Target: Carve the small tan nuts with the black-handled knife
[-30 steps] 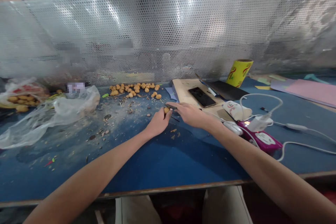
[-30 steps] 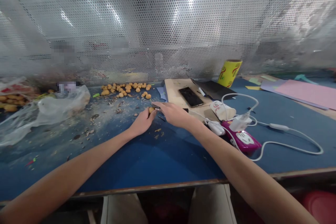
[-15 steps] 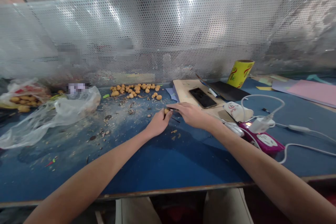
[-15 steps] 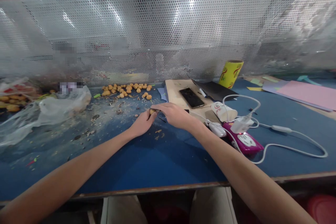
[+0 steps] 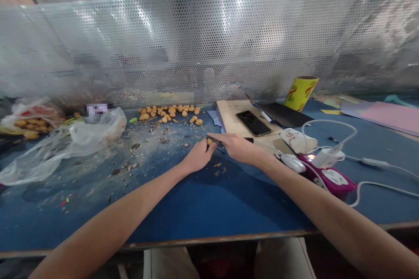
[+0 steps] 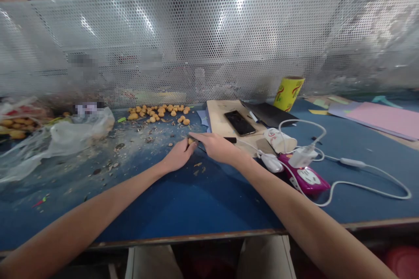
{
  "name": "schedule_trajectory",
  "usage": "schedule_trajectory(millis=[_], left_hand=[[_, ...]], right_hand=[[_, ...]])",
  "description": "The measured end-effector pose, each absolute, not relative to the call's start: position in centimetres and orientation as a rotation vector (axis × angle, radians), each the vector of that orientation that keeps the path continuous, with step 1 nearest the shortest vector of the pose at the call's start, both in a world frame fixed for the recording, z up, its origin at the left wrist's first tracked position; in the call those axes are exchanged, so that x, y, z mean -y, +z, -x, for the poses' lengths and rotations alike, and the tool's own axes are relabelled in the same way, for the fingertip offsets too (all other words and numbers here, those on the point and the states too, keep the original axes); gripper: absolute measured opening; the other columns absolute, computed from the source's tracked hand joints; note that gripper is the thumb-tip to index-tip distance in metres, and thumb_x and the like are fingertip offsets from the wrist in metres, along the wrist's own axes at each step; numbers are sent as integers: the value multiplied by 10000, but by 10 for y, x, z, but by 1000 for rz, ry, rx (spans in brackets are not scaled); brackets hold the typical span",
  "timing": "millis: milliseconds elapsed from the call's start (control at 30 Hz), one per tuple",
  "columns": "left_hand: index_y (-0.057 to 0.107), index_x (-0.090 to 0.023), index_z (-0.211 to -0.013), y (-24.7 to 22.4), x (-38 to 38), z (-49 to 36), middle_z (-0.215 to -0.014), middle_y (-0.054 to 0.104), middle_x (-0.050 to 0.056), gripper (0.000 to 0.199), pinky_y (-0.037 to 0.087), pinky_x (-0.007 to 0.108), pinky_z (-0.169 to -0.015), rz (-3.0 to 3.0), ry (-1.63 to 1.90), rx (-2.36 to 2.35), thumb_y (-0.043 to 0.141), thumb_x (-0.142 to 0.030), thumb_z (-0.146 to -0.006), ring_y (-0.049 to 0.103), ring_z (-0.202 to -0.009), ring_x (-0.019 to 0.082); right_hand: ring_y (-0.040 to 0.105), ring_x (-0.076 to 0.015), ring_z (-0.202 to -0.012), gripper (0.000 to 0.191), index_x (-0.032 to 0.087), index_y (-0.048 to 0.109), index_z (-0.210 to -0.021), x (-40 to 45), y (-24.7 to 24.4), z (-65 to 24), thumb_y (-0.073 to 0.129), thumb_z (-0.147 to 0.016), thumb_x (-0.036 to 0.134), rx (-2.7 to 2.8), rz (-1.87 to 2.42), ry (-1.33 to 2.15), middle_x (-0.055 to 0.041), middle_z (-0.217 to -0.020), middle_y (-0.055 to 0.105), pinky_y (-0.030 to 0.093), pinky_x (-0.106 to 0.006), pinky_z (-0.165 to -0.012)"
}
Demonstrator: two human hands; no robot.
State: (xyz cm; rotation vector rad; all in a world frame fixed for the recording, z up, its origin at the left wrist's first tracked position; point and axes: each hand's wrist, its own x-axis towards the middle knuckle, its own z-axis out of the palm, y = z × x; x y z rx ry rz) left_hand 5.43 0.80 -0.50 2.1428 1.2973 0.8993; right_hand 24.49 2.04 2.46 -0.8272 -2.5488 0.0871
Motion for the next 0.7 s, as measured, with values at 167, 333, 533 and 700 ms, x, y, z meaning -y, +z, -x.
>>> schedule_trajectory(millis=[167,333,533,700], left_hand=[[488,-187,-865,-4,-8,-54,-743,605,18,325,372,283,-626,-2095,904,-1305,354,-462,-975,561,-668,177],[477,-195,-848,-3,-8,-54,-746,606,17,342,381,286,-640,-2069,931,-1344,333,-477,-979,574,-698,183],[483,-190,-900,-4,-6,-56,-772,624,41,314,377,291,-628,-2192,864,-1302,371,-475,-969,601,-725,211],[461,-198,-857,-2,-3,-55,-726,603,17,318,381,283,-620,-2175,898,-1300,350,-470,-978,584,-678,189]], right_hand=[[670,-224,-982,532,171,460,-1415,-18,30,-243,350,-904,74,2541,888,88,-116,-1188,677,539,-370,-850],[684,-249,-891,461,170,392,-1444,-14,32,-245,307,-992,215,2553,1013,4,-123,-1125,696,540,-398,-781],[674,-260,-848,426,90,452,-1355,-20,24,-245,307,-959,152,2658,904,-132,-164,-1063,682,523,-393,-762],[678,-247,-800,341,129,582,-1213,-17,34,-247,344,-993,236,2608,1044,-80,-123,-941,715,508,-353,-720]])
